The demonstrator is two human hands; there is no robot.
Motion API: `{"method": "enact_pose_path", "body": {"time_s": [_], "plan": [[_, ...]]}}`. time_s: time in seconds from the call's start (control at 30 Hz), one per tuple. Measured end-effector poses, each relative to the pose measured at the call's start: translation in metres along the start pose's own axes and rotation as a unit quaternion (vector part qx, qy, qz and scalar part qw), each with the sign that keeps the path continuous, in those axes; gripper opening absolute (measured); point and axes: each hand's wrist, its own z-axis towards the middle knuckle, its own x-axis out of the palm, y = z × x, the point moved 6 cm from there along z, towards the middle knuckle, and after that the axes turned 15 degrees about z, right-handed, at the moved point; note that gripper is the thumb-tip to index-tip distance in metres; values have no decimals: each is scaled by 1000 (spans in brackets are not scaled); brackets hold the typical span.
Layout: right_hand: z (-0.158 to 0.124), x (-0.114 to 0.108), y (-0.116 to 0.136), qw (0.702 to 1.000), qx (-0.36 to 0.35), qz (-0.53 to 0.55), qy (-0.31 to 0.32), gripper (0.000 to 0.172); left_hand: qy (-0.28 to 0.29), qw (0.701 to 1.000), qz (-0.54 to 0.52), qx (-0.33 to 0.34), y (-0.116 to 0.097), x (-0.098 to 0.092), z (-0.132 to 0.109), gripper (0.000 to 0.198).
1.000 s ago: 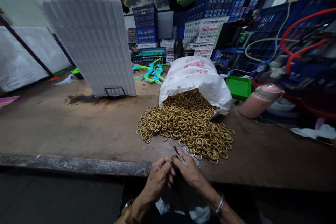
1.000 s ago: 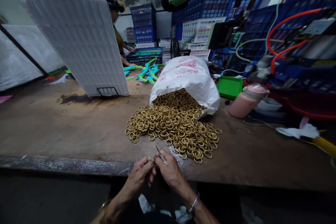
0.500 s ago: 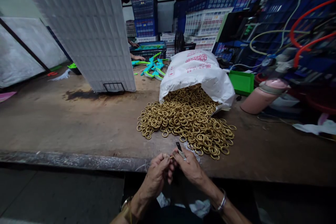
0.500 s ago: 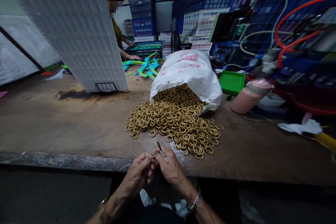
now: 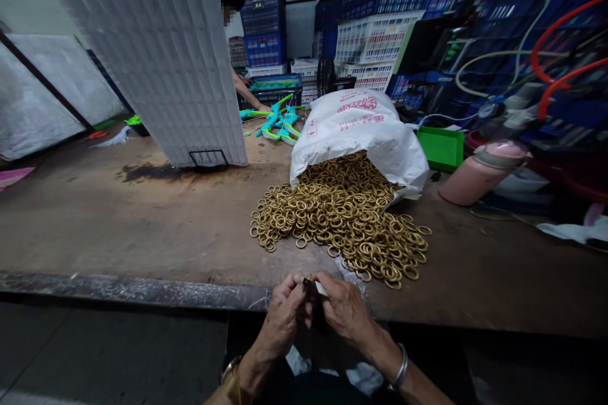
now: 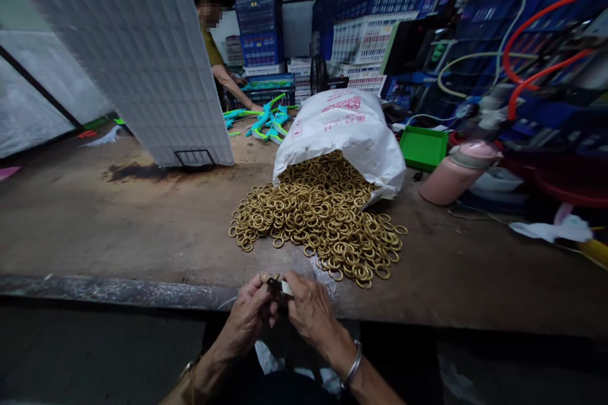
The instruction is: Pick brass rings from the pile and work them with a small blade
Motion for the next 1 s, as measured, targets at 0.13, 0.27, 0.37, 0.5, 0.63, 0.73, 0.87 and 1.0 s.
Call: {"method": "enact_pose_path", "body": {"time_s": [0.13, 0.27, 0.37, 0.5, 0.63, 0.73, 0.87, 1.0], "plan": [[0, -1, 3, 1000, -3, -25, -3, 30, 5, 1000, 23, -6, 2, -1, -1, 32], [-1, -2, 2, 999, 2, -34, -14, 30, 19, 999, 30, -9, 4, -1, -2, 33], [-1, -3, 1, 999, -2, -45, -19, 28, 24, 999, 29, -15, 5, -1, -2, 32], [-1, -1, 2, 998, -10, -61, -11, 28, 15, 999, 42, -19, 4, -2, -2, 33], [-1, 0, 6, 998, -11, -70, -3, 28, 7, 998, 68, -6, -2, -2, -1, 34], [-1, 1, 6, 997, -5, -81, -2, 28, 3, 996, 85, 1, -5, -2, -2, 34], [1, 1, 0, 994, 12, -104, -4, 29, 3, 997, 78, 2, -8, -1, -7, 35], [14, -3, -9, 992, 35, -117, -20, 23, 47, 999, 18, -6, -8, 7, -13, 29]]}}
